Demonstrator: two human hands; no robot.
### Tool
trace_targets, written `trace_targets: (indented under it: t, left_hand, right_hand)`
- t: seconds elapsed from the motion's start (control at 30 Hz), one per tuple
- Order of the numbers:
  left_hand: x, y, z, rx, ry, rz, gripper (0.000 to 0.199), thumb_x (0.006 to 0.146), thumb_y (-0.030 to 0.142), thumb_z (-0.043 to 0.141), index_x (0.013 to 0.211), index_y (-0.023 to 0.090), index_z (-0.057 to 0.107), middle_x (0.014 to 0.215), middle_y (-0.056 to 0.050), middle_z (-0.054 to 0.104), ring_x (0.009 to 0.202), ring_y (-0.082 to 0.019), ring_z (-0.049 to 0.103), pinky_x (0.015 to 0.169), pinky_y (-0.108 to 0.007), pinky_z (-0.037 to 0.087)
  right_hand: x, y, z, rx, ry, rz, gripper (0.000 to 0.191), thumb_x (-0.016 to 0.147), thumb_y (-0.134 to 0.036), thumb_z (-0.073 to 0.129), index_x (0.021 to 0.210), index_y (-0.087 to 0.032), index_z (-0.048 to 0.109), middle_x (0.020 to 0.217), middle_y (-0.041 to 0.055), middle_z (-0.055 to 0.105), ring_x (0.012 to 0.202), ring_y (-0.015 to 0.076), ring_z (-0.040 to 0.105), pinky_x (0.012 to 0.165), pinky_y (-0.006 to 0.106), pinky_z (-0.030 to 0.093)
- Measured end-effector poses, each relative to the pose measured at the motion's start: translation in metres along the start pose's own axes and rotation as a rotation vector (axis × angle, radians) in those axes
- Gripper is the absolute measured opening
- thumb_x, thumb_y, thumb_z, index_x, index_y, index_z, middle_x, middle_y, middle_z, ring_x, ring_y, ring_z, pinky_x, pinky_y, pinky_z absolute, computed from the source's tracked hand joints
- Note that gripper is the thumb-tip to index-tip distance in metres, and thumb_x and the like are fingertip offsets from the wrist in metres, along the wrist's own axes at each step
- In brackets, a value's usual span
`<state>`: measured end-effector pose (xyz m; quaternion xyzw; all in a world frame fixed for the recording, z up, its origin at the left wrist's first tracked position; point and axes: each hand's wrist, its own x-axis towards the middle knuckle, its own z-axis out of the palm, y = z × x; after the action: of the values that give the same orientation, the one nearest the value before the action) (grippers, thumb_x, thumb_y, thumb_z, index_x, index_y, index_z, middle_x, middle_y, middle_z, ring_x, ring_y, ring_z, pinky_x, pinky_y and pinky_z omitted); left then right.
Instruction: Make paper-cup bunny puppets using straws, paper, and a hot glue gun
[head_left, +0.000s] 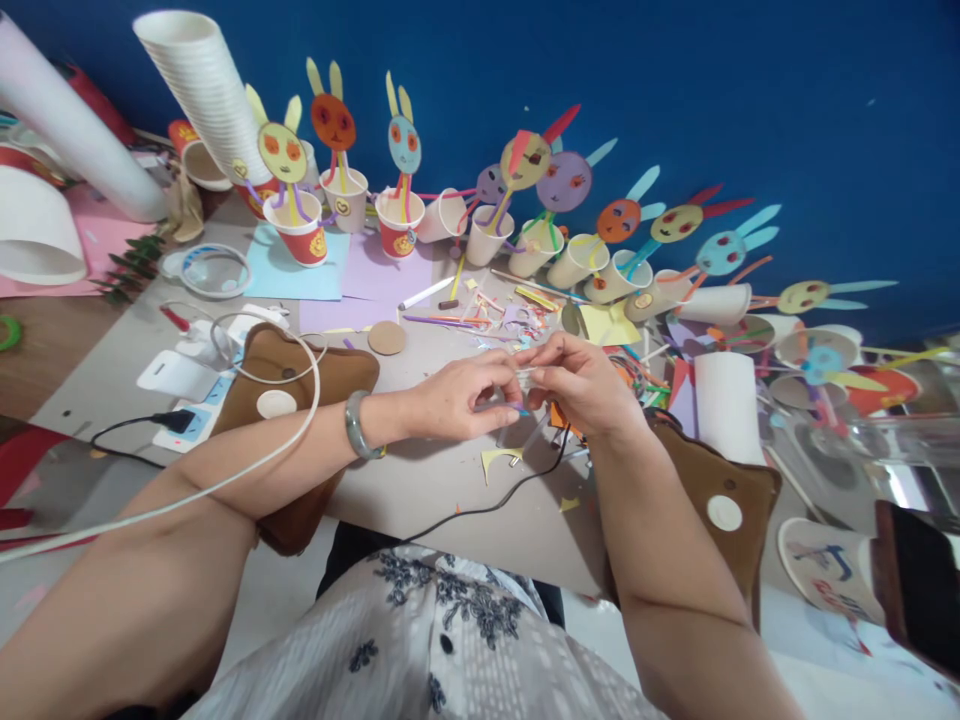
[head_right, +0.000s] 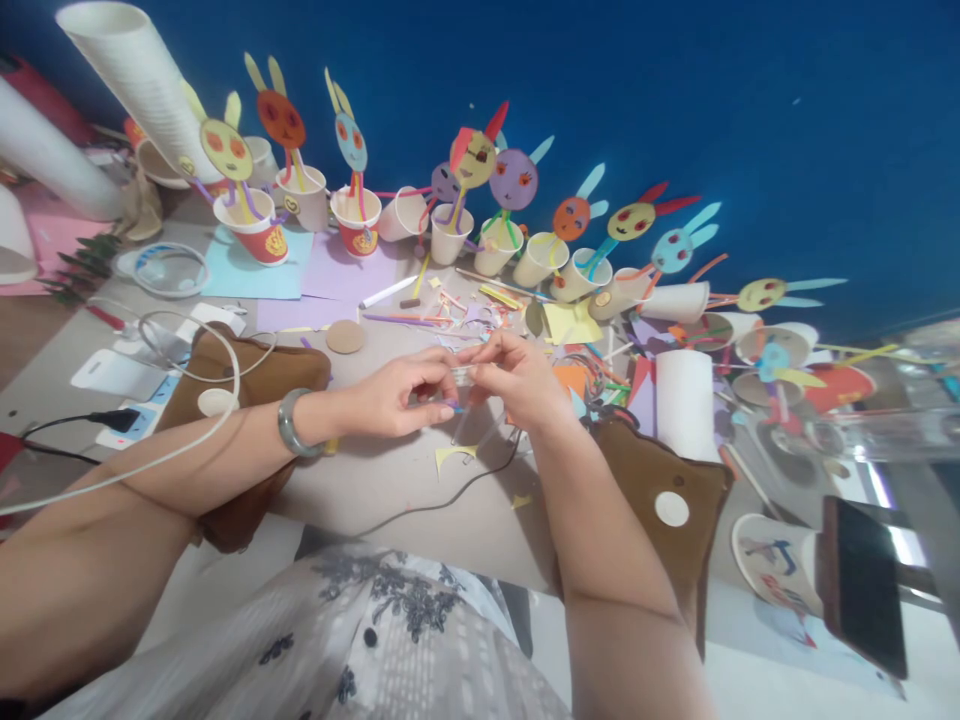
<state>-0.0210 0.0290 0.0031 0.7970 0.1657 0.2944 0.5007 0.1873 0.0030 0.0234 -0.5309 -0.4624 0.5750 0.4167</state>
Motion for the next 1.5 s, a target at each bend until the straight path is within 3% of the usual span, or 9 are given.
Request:
trace_targets:
  t: [0.33, 0.53, 0.7, 1.17, 1.33, 1.4, 1.5]
  left_hand:
    - [0.002, -0.005, 0.001, -0.083, 0.058, -0.005, 0.019, 0.087, 0.034, 0.068, 0.087, 0.016, 0.064, 0.093, -0.004, 0.056, 0.070, -0.010, 0.050, 0.063, -0.025, 0.046]
    - [0.002, -0.006, 0.001, -0.039, 0.043, 0.019, 0.015, 0.087, 0.032, 0.067, 0.088, 0.018, 0.064, 0.098, -0.006, 0.060, 0.083, -0.015, 0.056, 0.073, -0.030, 0.051]
    - [0.000, -0.004, 0.003, -0.031, 0.024, 0.018, 0.012, 0.087, 0.029, 0.065, 0.090, 0.017, 0.065, 0.101, -0.008, 0.061, 0.091, -0.018, 0.058, 0.076, -0.032, 0.053]
    - [0.001, -0.003, 0.005, -0.088, 0.046, 0.003, 0.010, 0.085, 0.027, 0.065, 0.086, 0.017, 0.063, 0.094, -0.006, 0.057, 0.087, -0.016, 0.055, 0.071, -0.029, 0.050]
    - [0.004, -0.005, 0.003, -0.145, 0.109, 0.024, 0.020, 0.089, 0.036, 0.066, 0.084, 0.017, 0.061, 0.096, -0.006, 0.056, 0.086, -0.016, 0.055, 0.069, -0.029, 0.048]
    - [0.004, -0.005, 0.003, -0.133, 0.135, 0.016, 0.022, 0.089, 0.038, 0.065, 0.084, 0.017, 0.061, 0.104, -0.008, 0.056, 0.089, -0.017, 0.056, 0.070, -0.029, 0.050]
    - [0.002, -0.005, 0.003, -0.083, 0.152, -0.003, 0.019, 0.090, 0.035, 0.064, 0.086, 0.016, 0.062, 0.116, -0.012, 0.055, 0.096, -0.019, 0.058, 0.072, -0.030, 0.053]
  right_hand:
    - [0.002, -0.001, 0.000, 0.091, 0.038, -0.047, 0.029, 0.063, -0.027, 0.088, 0.071, -0.022, 0.061, 0.091, 0.0022, 0.079, 0.051, 0.0114, 0.064, 0.046, 0.026, 0.053]
    - [0.005, 0.003, 0.002, 0.070, 0.036, -0.108, 0.041, 0.059, -0.036, 0.097, 0.074, -0.022, 0.062, 0.092, 0.0032, 0.079, 0.063, 0.0130, 0.067, 0.050, 0.025, 0.053]
    - [0.005, 0.005, -0.001, 0.077, 0.018, -0.082, 0.039, 0.057, -0.033, 0.096, 0.073, -0.022, 0.062, 0.090, 0.0025, 0.077, 0.068, 0.0145, 0.068, 0.049, 0.024, 0.052]
    - [0.006, 0.005, -0.001, 0.111, 0.023, -0.053, 0.026, 0.063, -0.022, 0.085, 0.072, -0.022, 0.060, 0.091, 0.0012, 0.079, 0.054, 0.0097, 0.062, 0.049, 0.025, 0.053]
    - [0.003, 0.005, 0.003, 0.025, 0.087, -0.202, 0.023, 0.075, -0.034, 0.084, 0.087, -0.024, 0.066, 0.111, 0.0051, 0.079, 0.057, 0.0125, 0.066, 0.057, 0.033, 0.060]
    - [0.003, 0.006, 0.006, -0.025, 0.161, -0.324, 0.027, 0.077, -0.037, 0.084, 0.096, -0.025, 0.069, 0.119, 0.0057, 0.077, 0.063, 0.0141, 0.069, 0.061, 0.034, 0.062]
    - [0.001, 0.008, 0.010, -0.168, 0.273, -0.537, 0.023, 0.080, -0.037, 0.084, 0.094, -0.026, 0.070, 0.119, 0.0068, 0.075, 0.078, 0.0176, 0.072, 0.065, 0.034, 0.062]
